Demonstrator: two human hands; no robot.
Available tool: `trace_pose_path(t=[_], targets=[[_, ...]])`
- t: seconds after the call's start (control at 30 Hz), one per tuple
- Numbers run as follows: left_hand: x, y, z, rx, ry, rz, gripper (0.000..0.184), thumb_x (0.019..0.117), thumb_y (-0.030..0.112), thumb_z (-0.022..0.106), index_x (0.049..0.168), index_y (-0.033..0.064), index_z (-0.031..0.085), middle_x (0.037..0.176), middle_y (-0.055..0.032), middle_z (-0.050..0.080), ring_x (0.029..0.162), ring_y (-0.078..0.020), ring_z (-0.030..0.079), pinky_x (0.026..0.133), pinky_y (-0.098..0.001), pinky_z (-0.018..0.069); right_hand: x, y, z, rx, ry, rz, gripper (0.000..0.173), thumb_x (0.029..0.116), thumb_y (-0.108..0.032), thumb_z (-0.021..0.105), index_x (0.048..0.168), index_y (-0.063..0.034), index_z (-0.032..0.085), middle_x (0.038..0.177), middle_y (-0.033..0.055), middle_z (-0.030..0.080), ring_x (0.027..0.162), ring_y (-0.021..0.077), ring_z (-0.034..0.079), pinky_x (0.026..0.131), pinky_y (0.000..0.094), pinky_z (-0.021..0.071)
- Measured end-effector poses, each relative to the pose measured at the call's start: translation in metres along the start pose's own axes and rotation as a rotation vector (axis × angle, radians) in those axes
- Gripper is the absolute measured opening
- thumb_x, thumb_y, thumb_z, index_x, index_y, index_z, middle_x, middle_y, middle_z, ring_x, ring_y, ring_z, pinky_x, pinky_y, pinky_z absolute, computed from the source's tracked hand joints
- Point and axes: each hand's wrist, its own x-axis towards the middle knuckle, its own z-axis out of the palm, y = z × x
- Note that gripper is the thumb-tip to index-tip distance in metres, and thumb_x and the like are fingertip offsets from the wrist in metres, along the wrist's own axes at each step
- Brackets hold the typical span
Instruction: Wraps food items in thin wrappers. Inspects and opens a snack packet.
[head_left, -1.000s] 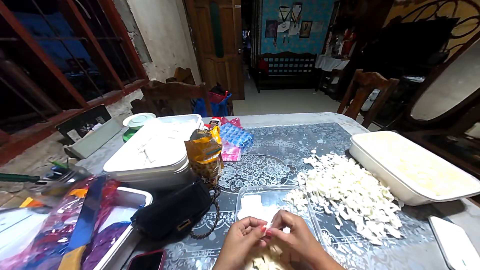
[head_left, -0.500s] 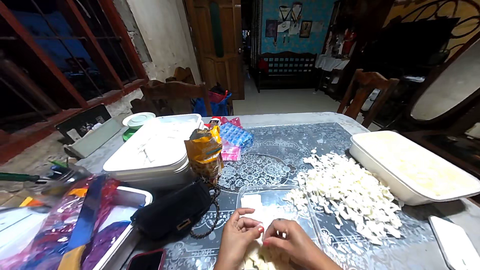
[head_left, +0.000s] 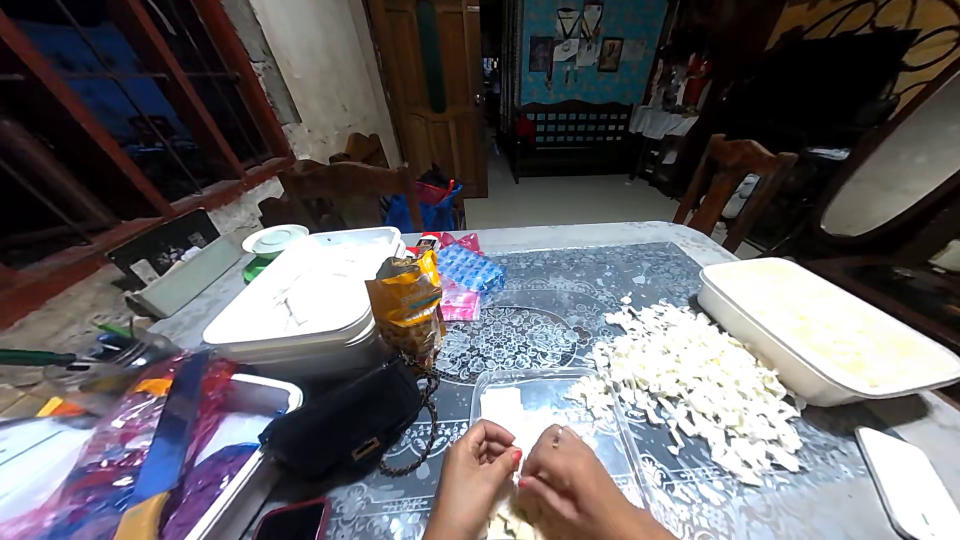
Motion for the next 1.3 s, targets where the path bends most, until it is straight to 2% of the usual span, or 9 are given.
trace_pose_path(t=[0.13, 0.33, 0.6, 0.77, 0.83, 0.9, 1.0, 1.2, 1.3], targets=[[-0.012, 0.000, -0.001, 0.654, -0.202, 0.192, 0.023, 0.0923, 0.013, 0.070, 0.105, -0.0056, 0.073, 0.101, -0.0215, 0.072, 0.094, -0.0354, 0.072, 0.085, -0.0518, 0.0581, 0.004, 0.011, -0.007, -0.559, 0.271, -0.172, 0.019, 0.0960, -0.023, 0.059, 0.078, -0.0195, 0.064, 0.088, -0.0019, 0.074, 0.097, 0.0173, 0.068, 0.095, 0.0380, 0.0470], [-0.023, -0.003, 0.011, 0.926, -0.299, 0.237, 0.022, 0.0969, 0.006, 0.057, 0.098, -0.0067, 0.075, 0.098, -0.0224, 0.072, 0.097, -0.0390, 0.071, 0.081, -0.0490, 0.0584, 0.011, 0.045, -0.073, -0.828, 0.363, 0.288, 0.003, 0.0846, 0.000, 0.070, 0.082, -0.0006, 0.072, 0.094, 0.0219, 0.072, 0.096, 0.0453, 0.070, 0.082, 0.0640, 0.0503], [-0.016, -0.001, 0.004, 0.785, -0.264, 0.214, 0.015, 0.0933, 0.007, 0.066, 0.094, -0.0042, 0.076, 0.089, -0.0199, 0.074, 0.087, -0.0370, 0.073, 0.080, -0.0547, 0.0574, 0.009, 0.028, -0.043, -0.204, -0.389, 0.496, 0.018, 0.0935, -0.016, 0.071, 0.104, -0.0052, 0.080, 0.107, 0.0211, 0.073, 0.108, 0.0413, 0.066, 0.098, 0.0593, 0.0453], [-0.003, 0.003, -0.011, 0.596, -0.289, -0.019, 0.021, 0.0990, 0.015, 0.064, 0.101, -0.0038, 0.071, 0.089, -0.0169, 0.073, 0.084, -0.0302, 0.072, 0.083, -0.0508, 0.0567, 0.013, 0.022, -0.042, -0.155, -0.390, 0.589, 0.020, 0.0943, -0.014, 0.070, 0.103, 0.0036, 0.074, 0.103, 0.0239, 0.071, 0.107, 0.0409, 0.065, 0.098, 0.0534, 0.0482], [0.000, 0.002, -0.013, 0.460, -0.182, -0.014, 0.020, 0.1014, 0.015, 0.060, 0.107, -0.0030, 0.067, 0.078, -0.0103, 0.067, 0.070, -0.0213, 0.065, 0.071, -0.0420, 0.0544, 0.015, 0.018, -0.045, -0.048, -0.302, 0.621, 0.022, 0.0980, -0.014, 0.066, 0.107, 0.0050, 0.072, 0.103, 0.0231, 0.071, 0.103, 0.0381, 0.067, 0.096, 0.0518, 0.0502], [0.002, -0.003, -0.010, 0.288, -0.108, -0.020, 0.020, 0.1030, 0.016, 0.054, 0.112, -0.0006, 0.062, 0.069, -0.0024, 0.060, 0.061, -0.0116, 0.057, 0.062, -0.0330, 0.0503, 0.015, 0.012, -0.047, 0.141, -0.176, 0.607, 0.023, 0.0991, -0.016, 0.064, 0.107, 0.0038, 0.073, 0.099, 0.0172, 0.072, 0.091, 0.0258, 0.067, 0.087, 0.0410, 0.0534], [-0.001, -0.004, -0.002, 0.100, -0.108, -0.037, 0.021, 0.1057, 0.013, 0.047, 0.116, -0.0038, 0.055, 0.077, -0.0068, 0.068, 0.070, -0.0135, 0.070, 0.071, -0.0343, 0.0600, 0.012, 0.001, -0.040, 0.411, -0.125, 0.585, 0.019, 0.0972, -0.014, 0.065, 0.104, 0.0015, 0.073, 0.093, 0.0059, 0.072, 0.080, 0.0058, 0.064, 0.076, 0.0245, 0.0531], [-0.012, 0.000, 0.014, -0.012, -0.080, -0.063, 0.031, 0.0932, 0.003, 0.068, 0.119, -0.0046, 0.051, 0.082, -0.0068, 0.073, 0.073, -0.0125, 0.072, 0.074, -0.0320, 0.0602, 0.006, -0.009, -0.018, 0.192, -0.006, 0.427, 0.015, 0.0931, -0.013, 0.068, 0.098, -0.0013, 0.077, 0.099, 0.0140, 0.073, 0.098, 0.0248, 0.068, 0.087, 0.0375, 0.0548], [-0.013, 0.002, 0.015, -0.028, -0.066, -0.052, 0.036, 0.0911, -0.001, 0.069, 0.124, -0.0054, 0.057, 0.085, -0.0065, 0.075, 0.073, -0.0104, 0.072, 0.074, -0.0295, 0.0604, 0.006, -0.001, -0.018, 0.289, 0.003, 0.426, 0.016, 0.0932, -0.011, 0.069, 0.099, 0.0005, 0.077, 0.125, 0.0213, 0.067, 0.122, 0.0290, 0.062, 0.103, 0.0410, 0.0496]])
